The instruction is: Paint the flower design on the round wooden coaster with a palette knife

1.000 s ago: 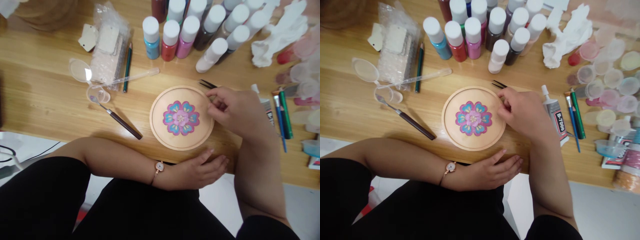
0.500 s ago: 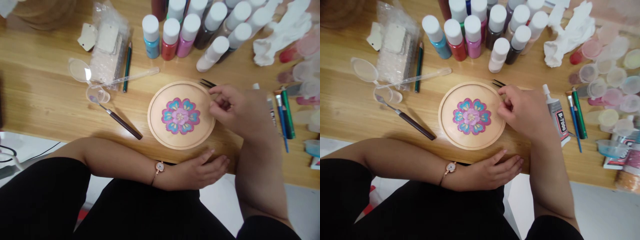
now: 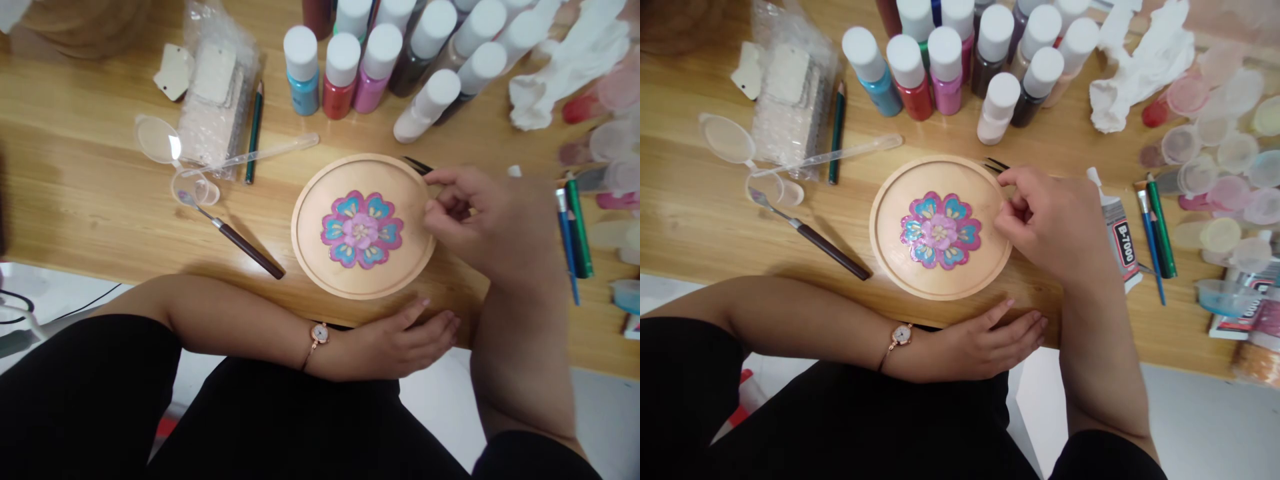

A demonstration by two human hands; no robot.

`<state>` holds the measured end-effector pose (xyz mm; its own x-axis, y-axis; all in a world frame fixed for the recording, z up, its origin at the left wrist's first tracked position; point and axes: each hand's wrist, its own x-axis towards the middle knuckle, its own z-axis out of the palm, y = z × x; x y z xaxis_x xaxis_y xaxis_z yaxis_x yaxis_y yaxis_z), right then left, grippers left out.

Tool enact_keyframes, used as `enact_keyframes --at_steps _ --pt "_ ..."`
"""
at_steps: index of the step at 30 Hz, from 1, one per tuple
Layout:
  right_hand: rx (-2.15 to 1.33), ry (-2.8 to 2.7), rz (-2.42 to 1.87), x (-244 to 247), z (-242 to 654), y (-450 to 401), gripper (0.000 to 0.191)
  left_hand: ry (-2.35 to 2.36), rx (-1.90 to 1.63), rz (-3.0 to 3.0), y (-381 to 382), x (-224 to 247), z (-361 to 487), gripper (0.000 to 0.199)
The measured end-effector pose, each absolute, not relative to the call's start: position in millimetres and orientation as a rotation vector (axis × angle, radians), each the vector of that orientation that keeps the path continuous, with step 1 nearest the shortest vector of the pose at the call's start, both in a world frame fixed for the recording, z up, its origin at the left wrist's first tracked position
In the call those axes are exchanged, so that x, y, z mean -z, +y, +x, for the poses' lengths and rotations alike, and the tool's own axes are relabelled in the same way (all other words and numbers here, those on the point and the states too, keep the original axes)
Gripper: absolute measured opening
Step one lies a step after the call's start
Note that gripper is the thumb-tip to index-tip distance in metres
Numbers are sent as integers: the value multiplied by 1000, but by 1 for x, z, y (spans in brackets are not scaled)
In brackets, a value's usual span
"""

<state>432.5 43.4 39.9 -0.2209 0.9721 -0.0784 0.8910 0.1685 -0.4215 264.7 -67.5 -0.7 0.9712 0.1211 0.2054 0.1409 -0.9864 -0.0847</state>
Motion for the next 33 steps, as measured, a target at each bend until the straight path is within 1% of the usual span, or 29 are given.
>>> enact_keyframes --at_steps 4,7,10,18,26,33 --pt "-541 -2217 -1752 -38 433 43 30 -242 357 -3012 -68 3 265 50" --pt "-543 -2226 -1782 -39 432 43 29 -259 384 -3008 -68 3 265 50" --pt "-564 -2230 -1829 -41 430 44 28 -235 346 -3009 -68 2 265 51" --pt "-574 -2224 -1788 -39 431 48 27 -207 308 -3028 -67 0 264 52" --pt "-654 -2191 -1809 -44 427 50 22 -155 236 -3033 -66 -2 265 52" --pt "-706 -2122 -1810 -45 426 49 19 -216 312 -3007 -68 1 264 52"
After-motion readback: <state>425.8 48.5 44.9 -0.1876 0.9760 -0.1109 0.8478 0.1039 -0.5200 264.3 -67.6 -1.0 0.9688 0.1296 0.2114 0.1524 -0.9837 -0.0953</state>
